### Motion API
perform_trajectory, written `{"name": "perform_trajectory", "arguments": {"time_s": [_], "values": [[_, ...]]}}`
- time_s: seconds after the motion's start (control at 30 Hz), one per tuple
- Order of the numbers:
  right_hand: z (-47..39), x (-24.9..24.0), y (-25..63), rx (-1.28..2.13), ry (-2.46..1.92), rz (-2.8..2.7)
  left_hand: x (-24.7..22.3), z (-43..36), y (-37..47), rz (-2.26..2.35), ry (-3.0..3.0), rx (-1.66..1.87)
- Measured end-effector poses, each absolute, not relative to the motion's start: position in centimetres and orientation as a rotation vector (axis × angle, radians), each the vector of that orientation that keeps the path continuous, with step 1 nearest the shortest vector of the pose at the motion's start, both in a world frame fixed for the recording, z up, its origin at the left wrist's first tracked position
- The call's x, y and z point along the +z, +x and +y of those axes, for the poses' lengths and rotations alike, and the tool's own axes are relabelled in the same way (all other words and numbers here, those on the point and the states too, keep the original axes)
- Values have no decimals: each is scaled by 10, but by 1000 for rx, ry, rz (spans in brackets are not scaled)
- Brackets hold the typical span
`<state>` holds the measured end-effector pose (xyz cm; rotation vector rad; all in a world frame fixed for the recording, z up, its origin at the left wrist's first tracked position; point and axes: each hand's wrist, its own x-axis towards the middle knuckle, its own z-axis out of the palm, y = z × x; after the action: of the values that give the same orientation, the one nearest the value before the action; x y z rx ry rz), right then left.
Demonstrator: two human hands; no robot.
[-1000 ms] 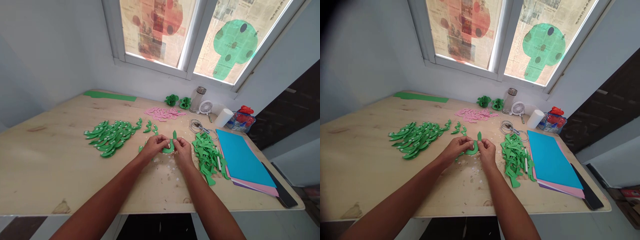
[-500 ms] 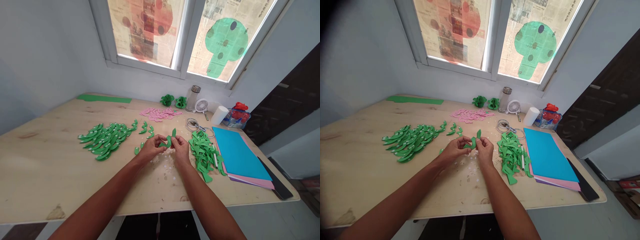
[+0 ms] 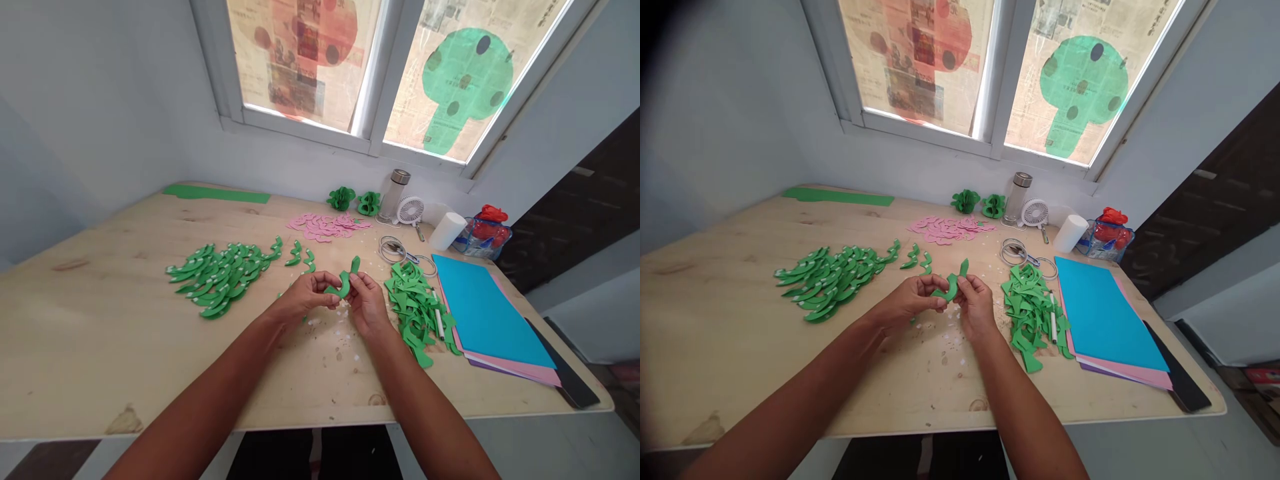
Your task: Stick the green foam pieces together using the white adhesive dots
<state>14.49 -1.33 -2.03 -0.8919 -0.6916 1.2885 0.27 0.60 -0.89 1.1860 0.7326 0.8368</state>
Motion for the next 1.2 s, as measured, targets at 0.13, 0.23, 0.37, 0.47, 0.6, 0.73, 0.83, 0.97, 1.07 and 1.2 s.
{"name": "perform_trajectory", "arguments": {"time_s": [0.13, 0.23, 0.37, 0.47, 0.6, 0.73, 0.83, 0.97, 1.07, 1.2], "values": [[-13, -21, 146, 1260, -899, -675, -9, 6, 5, 752, 1203, 868], [-13, -21, 146, 1251, -894, -679, -9, 6, 5, 724, 1190, 868], [-15, -19, 147, 1344, -836, -732, -7, 4, 1, 653, 1120, 784], [-16, -18, 148, 1398, -794, -776, -4, 2, -2, 588, 1073, 705], [-16, -19, 149, 1390, -796, -802, -1, 1, -4, 585, 1063, 702], [-14, -20, 149, 1339, -834, -724, 1, 0, -2, 647, 1111, 742], [-12, -21, 149, 1274, -887, -688, 2, 2, -2, 719, 1188, 747], [-9, -22, 152, 1183, -950, -634, 2, 11, -12, 873, 1316, 846], [-7, -25, 155, 1164, -956, -599, 2, 21, -23, 1071, 1278, 1182], [-4, -30, 157, 1176, -966, -583, -1, 28, -31, 1296, 1407, 1258]]}}
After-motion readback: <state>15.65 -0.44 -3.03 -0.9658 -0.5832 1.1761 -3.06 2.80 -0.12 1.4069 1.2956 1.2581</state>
